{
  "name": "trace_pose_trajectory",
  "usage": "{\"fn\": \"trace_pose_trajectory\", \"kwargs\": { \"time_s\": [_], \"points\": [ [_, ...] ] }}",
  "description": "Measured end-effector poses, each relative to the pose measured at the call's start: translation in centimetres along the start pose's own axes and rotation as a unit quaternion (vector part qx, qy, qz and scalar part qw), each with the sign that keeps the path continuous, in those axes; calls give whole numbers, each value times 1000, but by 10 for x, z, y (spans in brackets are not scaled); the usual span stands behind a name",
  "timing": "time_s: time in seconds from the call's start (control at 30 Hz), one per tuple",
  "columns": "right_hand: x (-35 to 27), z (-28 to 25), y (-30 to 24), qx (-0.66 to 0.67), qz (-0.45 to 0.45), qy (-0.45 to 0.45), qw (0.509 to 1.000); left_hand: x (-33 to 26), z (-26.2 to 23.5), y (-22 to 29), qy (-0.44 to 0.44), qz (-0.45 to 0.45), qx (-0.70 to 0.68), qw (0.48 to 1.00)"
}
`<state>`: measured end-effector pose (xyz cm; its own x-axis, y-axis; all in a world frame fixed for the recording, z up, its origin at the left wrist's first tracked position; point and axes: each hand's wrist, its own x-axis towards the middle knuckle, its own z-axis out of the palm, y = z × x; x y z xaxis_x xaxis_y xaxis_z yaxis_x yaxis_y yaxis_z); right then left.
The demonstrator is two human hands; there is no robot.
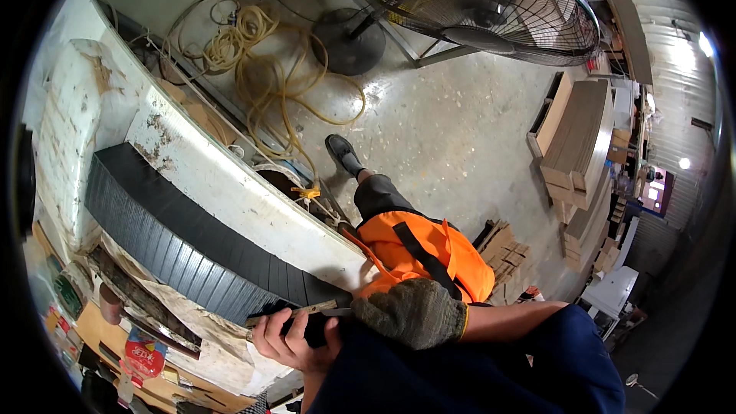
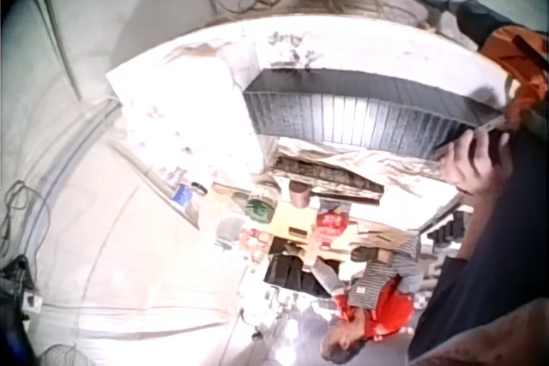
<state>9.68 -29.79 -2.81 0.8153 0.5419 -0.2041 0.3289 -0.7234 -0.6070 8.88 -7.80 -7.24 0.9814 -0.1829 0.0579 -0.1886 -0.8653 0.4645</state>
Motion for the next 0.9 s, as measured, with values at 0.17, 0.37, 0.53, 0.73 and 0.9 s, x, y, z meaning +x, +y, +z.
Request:
{"fn": "trace_pose_trajectory", "kwargs": {
  "time_s": [0.17,0.37,0.53,0.73,0.9],
  "points": [
    [-3,5,2,-7,-9,10,1000,1,0,-1,8,8,3,1000],
    [-7,6,3,-5,-10,3,1000,7,-4,0,-19,33,14,999],
    [-8,12,5,5,-13,10,1000,2,-2,-4,-20,30,9,999],
    [-9,14,7,11,-19,3,1000,2,-4,-4,-23,34,11,999],
    [0,8,7,36,-5,-12,999,2,-3,-4,-25,33,9,999]
  ]
}}
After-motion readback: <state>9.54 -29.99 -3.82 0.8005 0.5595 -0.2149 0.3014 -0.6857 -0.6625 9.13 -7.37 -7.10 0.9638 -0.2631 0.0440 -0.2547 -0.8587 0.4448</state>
